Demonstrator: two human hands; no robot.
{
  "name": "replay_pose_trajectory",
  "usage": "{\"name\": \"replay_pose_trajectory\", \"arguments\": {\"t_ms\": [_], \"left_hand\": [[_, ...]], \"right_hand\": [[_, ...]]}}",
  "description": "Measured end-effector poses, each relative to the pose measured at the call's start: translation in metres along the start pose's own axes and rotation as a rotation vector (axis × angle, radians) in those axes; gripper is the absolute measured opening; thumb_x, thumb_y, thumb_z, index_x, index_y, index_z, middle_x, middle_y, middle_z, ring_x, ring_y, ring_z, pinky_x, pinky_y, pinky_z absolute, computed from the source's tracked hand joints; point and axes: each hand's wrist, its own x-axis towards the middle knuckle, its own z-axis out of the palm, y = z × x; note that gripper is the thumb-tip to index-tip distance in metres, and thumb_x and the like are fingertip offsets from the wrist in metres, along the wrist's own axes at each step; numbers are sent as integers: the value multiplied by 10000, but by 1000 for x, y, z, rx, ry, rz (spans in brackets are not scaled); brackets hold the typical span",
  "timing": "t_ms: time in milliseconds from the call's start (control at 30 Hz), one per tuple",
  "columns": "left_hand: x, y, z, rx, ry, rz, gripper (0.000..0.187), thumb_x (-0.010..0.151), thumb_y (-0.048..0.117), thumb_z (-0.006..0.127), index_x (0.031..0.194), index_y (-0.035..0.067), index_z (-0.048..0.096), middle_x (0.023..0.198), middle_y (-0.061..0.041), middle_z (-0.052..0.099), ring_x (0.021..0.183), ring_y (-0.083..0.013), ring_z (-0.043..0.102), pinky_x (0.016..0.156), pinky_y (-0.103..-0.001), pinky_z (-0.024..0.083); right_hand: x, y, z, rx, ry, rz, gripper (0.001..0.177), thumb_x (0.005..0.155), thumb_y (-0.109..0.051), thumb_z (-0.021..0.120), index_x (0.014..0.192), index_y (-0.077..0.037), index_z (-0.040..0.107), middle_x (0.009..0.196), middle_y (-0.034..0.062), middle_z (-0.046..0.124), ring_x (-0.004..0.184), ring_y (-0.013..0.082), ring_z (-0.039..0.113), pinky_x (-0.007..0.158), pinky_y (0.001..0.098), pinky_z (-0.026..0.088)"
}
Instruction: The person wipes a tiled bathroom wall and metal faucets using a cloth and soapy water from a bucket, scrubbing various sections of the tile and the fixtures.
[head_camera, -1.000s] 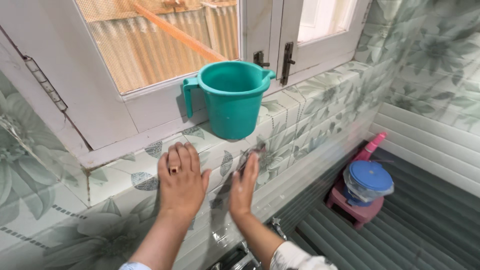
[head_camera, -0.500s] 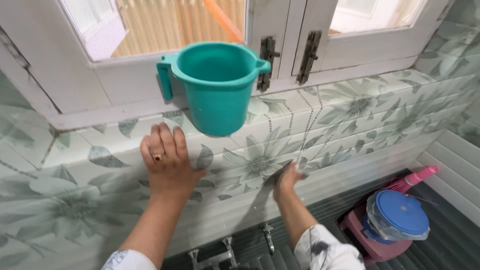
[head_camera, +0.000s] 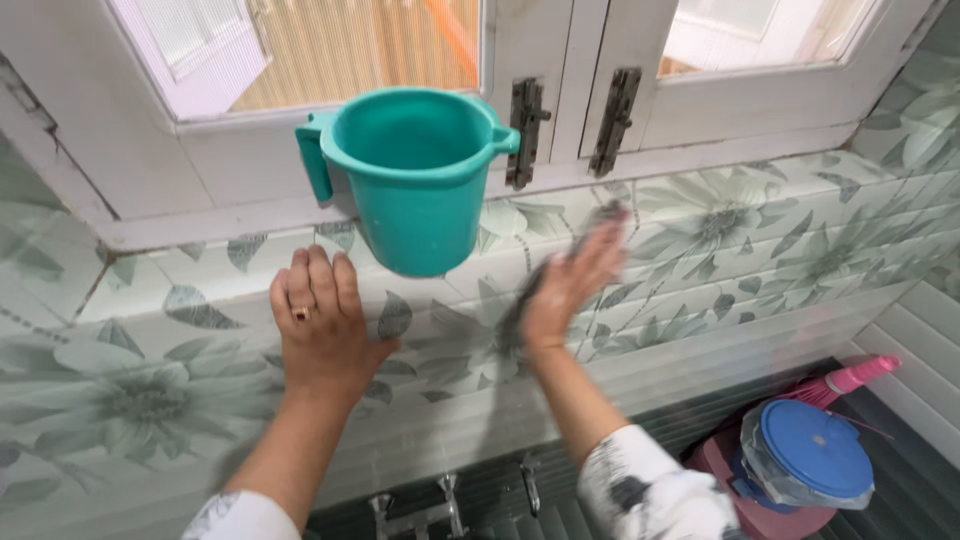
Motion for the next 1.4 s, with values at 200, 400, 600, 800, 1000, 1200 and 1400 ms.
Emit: {"name": "replay_pose_trajectory", "arguments": {"t_ms": [200,400,600,800,1000,1200,1400], "left_hand": [[-2,-5,8,6,16,22,1284,525,641,905,1454,-21,316,1479,-242,342,1412,-398,306,1181,-550,252],[-4,-8,10,-2,-22,52,1267,581,646,886,1473,2,258,1473,-236,299,1418,-387,250,1185,-551,208],[-3,-8,7,8,-148,51,1263,638,658,843,1494,-17,204,1481,-244,251,1426,-396,201,1182,-557,179],[-1,-9,13,8,-148,32,1253,633,648,850,1500,7,213,1500,-235,243,1442,-394,184,1197,-559,169],[-2,-12,20,-20,-174,42,1223,636,631,852,1511,32,242,1502,-229,239,1437,-394,181,1179,-583,163],[-3,-10,19,-27,-208,44,1238,658,638,833,1541,25,219,1537,-243,205,1453,-408,156,1190,-598,136],[0,-8,18,-7,-234,31,1252,658,655,814,1540,0,213,1543,-251,190,1457,-408,133,1179,-598,121]], "right_hand": [[84,67,-34,12,188,344,646,1140,-383,285,1680,-146,23,1766,67,-72,1629,291,-95,1309,547,-55],[-9,19,-2,-32,32,76,716,1090,-264,365,1697,-133,10,1764,106,-162,1619,312,-169,1316,587,-55],[-184,22,45,104,-355,483,750,999,-339,434,1631,-83,124,1690,179,-64,1526,377,-91,1231,544,61],[-198,180,37,1002,155,1767,1004,955,-763,198,1588,9,301,1634,215,344,1454,321,324,1163,581,267],[-74,158,13,814,654,974,817,934,-564,541,1565,-154,223,1619,113,328,1453,327,422,1207,493,356],[-72,17,27,207,95,116,637,1152,-435,227,1710,-130,185,1815,127,39,1679,318,-10,1376,523,55],[-218,35,63,373,-102,660,951,945,-621,422,1635,-196,-77,1708,49,-211,1574,276,-74,1241,495,77]]}}
